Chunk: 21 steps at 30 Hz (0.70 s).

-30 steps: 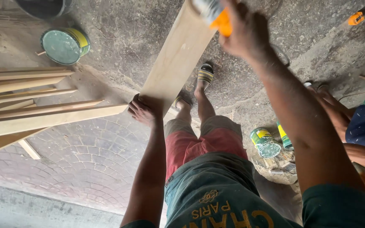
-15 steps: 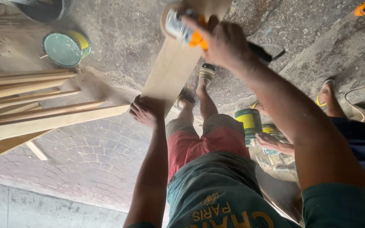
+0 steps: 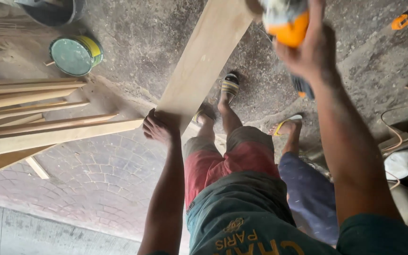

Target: Sanding a wooden board using a handheld power tool to smooth the surface.

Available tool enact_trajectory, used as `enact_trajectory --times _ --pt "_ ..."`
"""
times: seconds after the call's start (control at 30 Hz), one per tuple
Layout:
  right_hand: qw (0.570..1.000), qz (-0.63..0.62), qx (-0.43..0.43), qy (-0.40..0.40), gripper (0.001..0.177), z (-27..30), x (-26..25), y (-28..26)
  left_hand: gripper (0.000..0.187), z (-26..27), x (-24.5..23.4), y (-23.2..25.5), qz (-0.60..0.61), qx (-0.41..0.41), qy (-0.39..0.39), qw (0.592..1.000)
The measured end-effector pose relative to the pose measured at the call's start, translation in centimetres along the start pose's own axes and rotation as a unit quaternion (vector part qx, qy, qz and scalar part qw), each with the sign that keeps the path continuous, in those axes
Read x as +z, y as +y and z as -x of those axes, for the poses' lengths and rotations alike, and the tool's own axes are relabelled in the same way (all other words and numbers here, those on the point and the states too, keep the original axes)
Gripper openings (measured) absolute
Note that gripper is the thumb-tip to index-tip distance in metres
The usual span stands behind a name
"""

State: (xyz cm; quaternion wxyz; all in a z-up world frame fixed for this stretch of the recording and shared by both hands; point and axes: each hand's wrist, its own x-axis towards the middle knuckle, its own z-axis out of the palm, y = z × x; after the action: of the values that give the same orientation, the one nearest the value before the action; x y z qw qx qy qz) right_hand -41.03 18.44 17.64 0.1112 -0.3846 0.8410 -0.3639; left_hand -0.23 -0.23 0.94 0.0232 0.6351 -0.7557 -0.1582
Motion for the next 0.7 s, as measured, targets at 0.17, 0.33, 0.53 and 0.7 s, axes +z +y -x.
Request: enact_trajectory --times 0.17,0.33,0.53,0.7 --pt "0.988 0.019 0.063 -0.142 0.068 4.4 1.4 -3.6 0.042 -1.2 0.5 5.9 0.032 0.031 0.032 0.999" --pt "0.97 0.101 -0.066 -0.21 0.07 6.2 4.7 -5.5 0.046 -3.2 4.5 10.5 0.021 0.118 0.0 0.993" --pt "0.962 0.161 -0.094 -0.201 0.07 5.0 4.7 -5.1 0.05 -3.0 4.9 10.7 -0.045 0.141 0.04 0.988" --pt "0.96 0.203 -0.073 -0.179 0.082 3.7 3.4 2.3 0.046 -2.8 2.8 12.8 -0.057 0.148 0.07 0.985"
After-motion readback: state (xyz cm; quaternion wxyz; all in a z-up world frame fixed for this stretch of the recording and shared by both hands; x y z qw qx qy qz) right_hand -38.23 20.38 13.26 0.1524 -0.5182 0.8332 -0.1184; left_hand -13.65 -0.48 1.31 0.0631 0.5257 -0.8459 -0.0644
